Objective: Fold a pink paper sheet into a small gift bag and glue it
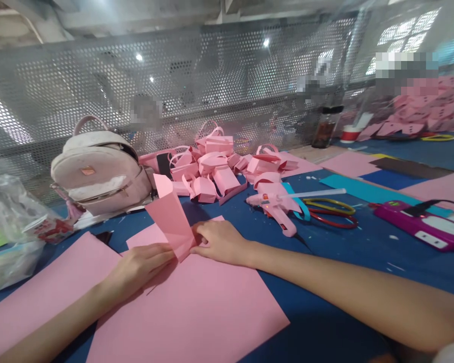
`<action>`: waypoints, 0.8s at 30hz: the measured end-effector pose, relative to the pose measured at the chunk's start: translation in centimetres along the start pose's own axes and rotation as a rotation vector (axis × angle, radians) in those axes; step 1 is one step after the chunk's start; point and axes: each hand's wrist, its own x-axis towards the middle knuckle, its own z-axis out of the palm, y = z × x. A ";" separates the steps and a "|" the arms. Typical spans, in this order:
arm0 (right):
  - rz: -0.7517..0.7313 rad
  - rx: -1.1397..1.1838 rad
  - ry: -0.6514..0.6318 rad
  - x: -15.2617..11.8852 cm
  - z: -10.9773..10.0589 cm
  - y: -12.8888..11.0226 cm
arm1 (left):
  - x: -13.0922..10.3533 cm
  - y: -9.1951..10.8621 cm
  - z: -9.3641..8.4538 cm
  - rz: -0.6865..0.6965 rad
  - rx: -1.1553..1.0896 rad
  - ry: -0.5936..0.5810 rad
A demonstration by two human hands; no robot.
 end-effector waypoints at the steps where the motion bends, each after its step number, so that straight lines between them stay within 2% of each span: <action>1: -0.004 -0.002 0.009 0.0 0.0 0.0 | 0.1 -0.2 0.1 0.030 0.015 -0.004; 5: -0.026 -0.006 0.051 -0.3 -0.1 0.0 | 0.5 -0.4 0.1 0.125 0.064 -0.008; 8: -0.061 -0.016 0.088 -1.0 -0.3 -0.2 | 0.6 -0.3 0.0 0.140 0.086 0.006; 10: -0.182 -0.034 0.094 -1.6 -0.3 -0.5 | 0.7 -0.3 0.0 0.136 0.097 0.013; 13: -0.456 -0.118 0.038 -2.3 0.1 -1.0 | 0.6 -0.3 0.0 0.136 0.108 0.015; 15: -0.536 -0.171 -0.009 -2.5 0.6 -1.3 | 0.6 -0.4 0.0 0.136 0.115 0.010; 24: -0.540 -0.199 -0.062 -2.5 1.2 -1.7 | 0.6 -0.4 0.1 0.134 0.160 -0.019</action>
